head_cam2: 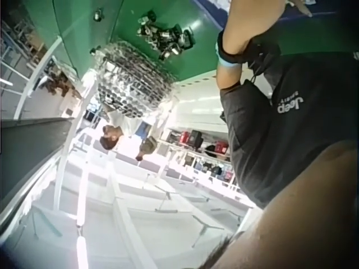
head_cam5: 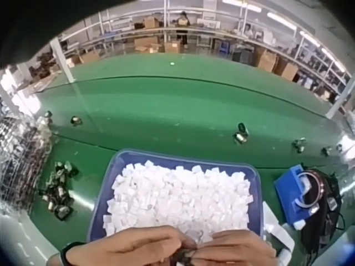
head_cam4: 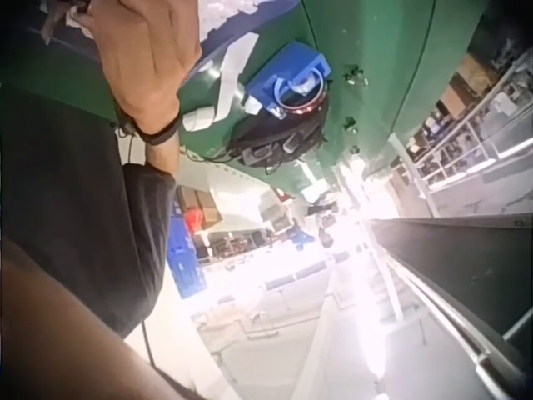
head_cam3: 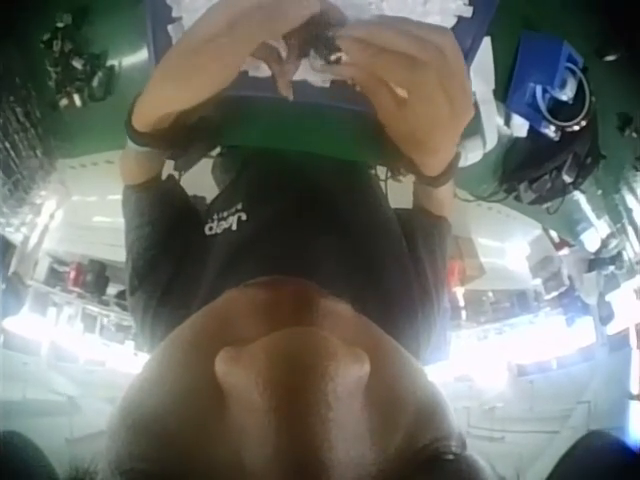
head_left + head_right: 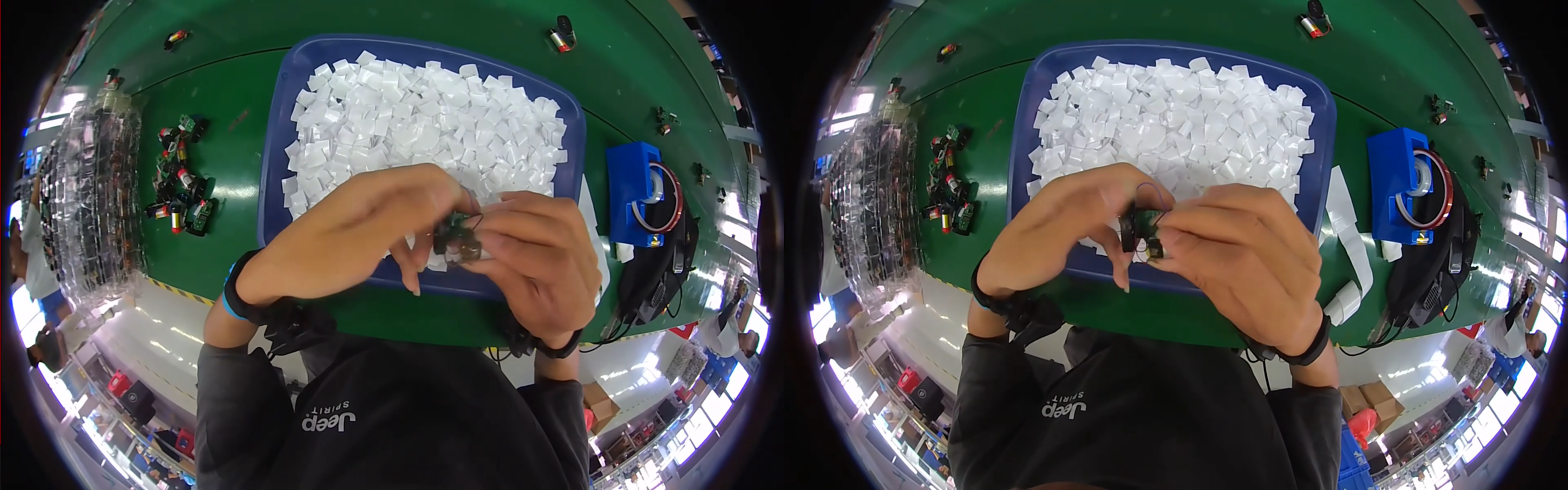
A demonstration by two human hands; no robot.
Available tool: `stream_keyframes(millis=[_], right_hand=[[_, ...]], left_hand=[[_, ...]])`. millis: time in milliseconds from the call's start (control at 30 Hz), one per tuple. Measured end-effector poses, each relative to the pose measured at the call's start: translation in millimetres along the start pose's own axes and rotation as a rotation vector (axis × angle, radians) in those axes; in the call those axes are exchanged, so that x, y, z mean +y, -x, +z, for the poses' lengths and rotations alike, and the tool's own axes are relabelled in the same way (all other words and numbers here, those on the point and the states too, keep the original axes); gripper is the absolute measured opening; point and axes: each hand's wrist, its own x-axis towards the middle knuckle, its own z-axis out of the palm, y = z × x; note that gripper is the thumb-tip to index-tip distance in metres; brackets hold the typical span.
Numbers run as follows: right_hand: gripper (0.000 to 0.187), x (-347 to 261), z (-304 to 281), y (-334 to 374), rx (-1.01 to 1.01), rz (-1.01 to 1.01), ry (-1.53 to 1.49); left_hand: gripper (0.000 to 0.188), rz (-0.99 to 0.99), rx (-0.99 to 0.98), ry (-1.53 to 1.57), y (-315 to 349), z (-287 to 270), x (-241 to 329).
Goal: The person picks up a battery and a circuit board, fits them together, and wraps them with tape from a dispenser. After placing the assembled unit on the table, the person repeats the process.
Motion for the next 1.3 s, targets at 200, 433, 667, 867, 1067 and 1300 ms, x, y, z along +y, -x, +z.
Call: stream_keyframes(millis=[200,433,667,867,1067,1300], right_hand=[[0.031,-1,-1,-2,0.029,0.000,-0.009],[0.033,-1,-3,-2,0.038,0.013,0.025],[0.027,-1,-1,-5,-0.051,0.042,0.047],[0.027,4,-4,-3,-0.011,-0.073,0.180],[0.030,-2,-1,-8,0.100,-0.019,0.143],[0.035,-6,-7,5,0.045,0.284,-0.189]], left_hand=[[0.023,0.131,0.032,-0.076,-1,7,-24],[0.029,0.232,0.030,-0.149,-7,2,-30],[0.028,-0.038,0.053,-0.289,0,6,-11],[0.032,0.177,0.047,-0.295,-1,3,-23],[0.028,0.257,0.122,-0.009,-1,4,-22],[0.032,0.434,0.190,-0.102,-7,8,-27]])
